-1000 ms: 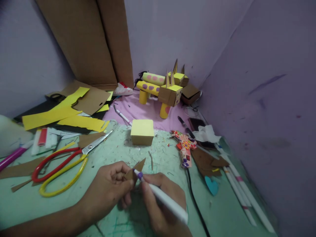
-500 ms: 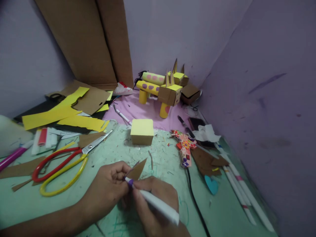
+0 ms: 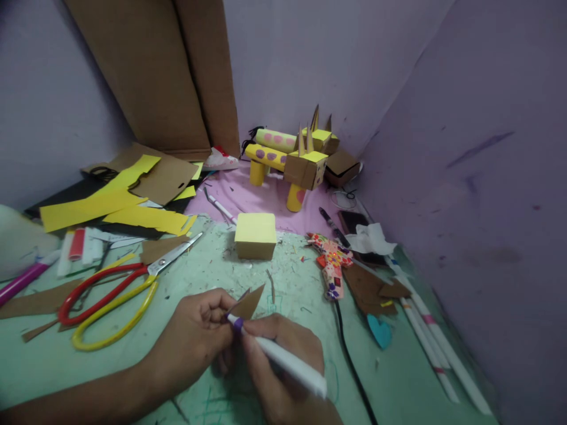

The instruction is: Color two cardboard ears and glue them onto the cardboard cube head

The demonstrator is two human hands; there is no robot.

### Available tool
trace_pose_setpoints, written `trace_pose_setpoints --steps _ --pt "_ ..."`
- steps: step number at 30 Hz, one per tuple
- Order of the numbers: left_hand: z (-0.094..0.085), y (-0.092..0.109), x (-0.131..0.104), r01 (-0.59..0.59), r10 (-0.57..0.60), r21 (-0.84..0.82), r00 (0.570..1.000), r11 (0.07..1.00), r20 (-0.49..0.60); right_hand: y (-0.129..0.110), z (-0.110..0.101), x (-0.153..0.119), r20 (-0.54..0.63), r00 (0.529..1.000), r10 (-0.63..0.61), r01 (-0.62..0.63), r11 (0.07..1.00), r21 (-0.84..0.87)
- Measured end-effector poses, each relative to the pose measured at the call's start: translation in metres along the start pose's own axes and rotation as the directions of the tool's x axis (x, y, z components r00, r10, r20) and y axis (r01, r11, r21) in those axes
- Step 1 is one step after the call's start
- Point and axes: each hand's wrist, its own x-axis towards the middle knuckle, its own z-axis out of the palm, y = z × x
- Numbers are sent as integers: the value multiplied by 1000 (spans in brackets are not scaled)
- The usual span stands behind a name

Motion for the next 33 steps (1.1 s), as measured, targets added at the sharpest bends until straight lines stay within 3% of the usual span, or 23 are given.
trace_pose_setpoints --steps 4,13,24,33 --pt "0 0 0 0 0 7 1000 1000 7 -1 -1 1 -28 1000 9 -10 999 -31" --pt "-1 -2 1 -17 18 -15 1000 1000 5 0 -1 1 23 999 -29 29 1000 -10" --pt "-4 0 -2 -43 42 36 998 998 37 -2 -4 4 -152 979 135 -143 989 -45" --pt "-5 3 -5 -38 38 7 999 999 29 1 -5 4 -249 961 124 -145 987 -67"
